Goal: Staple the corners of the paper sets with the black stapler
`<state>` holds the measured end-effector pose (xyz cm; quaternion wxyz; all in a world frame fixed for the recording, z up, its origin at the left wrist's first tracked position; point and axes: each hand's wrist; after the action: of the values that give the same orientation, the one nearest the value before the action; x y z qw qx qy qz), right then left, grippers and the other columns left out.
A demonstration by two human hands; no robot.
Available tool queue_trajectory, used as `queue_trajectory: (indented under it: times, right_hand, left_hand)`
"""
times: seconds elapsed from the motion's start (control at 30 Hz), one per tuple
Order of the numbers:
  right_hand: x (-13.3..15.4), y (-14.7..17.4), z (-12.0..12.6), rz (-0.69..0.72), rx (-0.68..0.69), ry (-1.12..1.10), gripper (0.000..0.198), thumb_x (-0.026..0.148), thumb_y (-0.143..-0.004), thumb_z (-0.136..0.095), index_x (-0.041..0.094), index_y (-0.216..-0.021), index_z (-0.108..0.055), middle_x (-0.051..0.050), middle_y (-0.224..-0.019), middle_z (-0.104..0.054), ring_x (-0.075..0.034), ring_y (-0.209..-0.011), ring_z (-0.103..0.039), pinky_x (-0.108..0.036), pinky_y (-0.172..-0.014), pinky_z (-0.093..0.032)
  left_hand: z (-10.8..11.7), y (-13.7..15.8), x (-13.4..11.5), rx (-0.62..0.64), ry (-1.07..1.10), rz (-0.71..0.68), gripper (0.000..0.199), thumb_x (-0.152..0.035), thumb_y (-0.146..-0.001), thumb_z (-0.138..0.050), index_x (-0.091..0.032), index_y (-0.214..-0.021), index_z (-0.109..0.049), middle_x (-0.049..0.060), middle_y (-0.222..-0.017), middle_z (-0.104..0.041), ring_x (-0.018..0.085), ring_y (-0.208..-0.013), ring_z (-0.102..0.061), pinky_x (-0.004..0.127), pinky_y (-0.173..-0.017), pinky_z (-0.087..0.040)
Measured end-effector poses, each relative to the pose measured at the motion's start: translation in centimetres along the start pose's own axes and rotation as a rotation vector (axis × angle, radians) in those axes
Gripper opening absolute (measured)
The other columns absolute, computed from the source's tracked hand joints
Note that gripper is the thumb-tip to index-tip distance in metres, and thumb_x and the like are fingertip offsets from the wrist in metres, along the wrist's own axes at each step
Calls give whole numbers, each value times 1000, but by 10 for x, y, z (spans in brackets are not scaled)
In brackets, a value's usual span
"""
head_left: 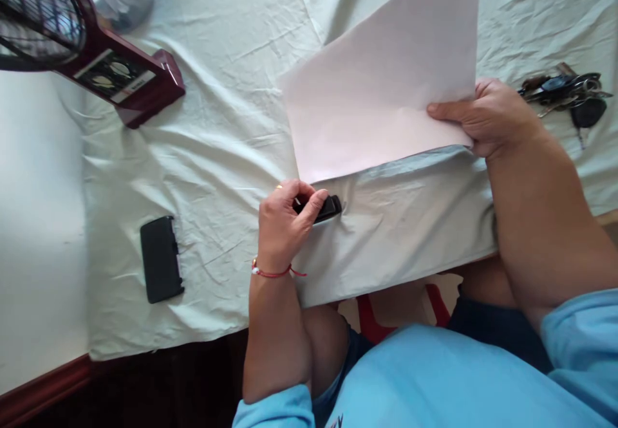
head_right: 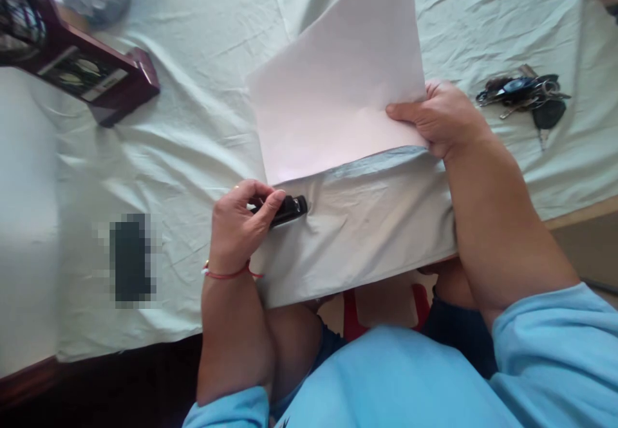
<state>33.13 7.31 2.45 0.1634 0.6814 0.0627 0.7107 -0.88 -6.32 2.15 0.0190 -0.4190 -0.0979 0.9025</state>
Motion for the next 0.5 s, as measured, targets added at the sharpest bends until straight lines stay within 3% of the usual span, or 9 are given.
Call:
queue_trajectory:
  times: [0.1, 0.23, 0.3, 0.4, 0.5]
  right_hand:
    - [3, 2, -4, 14, -11, -69, 27, -5, -82, -87, 15, -100, -86, -7, -114, -91, -27, -114, -89, -49, -112, -76]
    - [8, 7, -7, 38, -2, -149, 28, -8, -86, -82, 16, -99, -88, -6, -114, -92, -26, -117, -90, -46, -117, -74]
    - [9, 10, -7, 66, 22, -171, 29, -7, -85, -86, 18, -98, -88, -3, -114, -92, -25, -124, -89, -43, -121, -72]
    - [9, 13, -8, 102, 46, -185, 29, 3, -81, -102, 19, -101, -87, -1, -116, -93, -26, -132, -88, -43, -125, -70]
    - [9, 16, -9, 115, 50, -164, 33, 14, -80, -110, 18, -103, -86, -1, -116, -93, -26, -127, -89, -44, -123, -70]
  left_hand:
    - [-4, 2, -11, -46, 140, -10, 29, -48, -106, -86, -27, -87, -80, 3, -83, -76, 21, -75, -65, 36, -75, -54]
    - [0, -1, -3, -417, 274, 104, 32, -51, -112, -82, -27, -91, -78, 4, -91, -77, 21, -86, -69, 34, -81, -55]
    - [3, -4, 5, -537, 335, 184, 34, -57, -112, -80, -27, -96, -75, 4, -95, -76, 21, -89, -69, 32, -79, -53]
    - [3, -8, 11, -471, 465, 266, 41, -68, -107, -81, -27, -110, -75, 7, -108, -77, 21, -94, -69, 31, -76, -51]
    - [-1, -9, 9, -311, 483, 268, 53, -72, -93, -97, -25, -102, -75, 3, -92, -68, 18, -80, -60, 30, -70, -48]
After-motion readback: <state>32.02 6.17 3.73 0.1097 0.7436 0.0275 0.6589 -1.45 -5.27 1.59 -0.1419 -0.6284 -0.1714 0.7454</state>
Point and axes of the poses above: each hand's wrist, its own y-axis away from the middle knuckle, its own z-axis out of the back of the hand, x = y × z
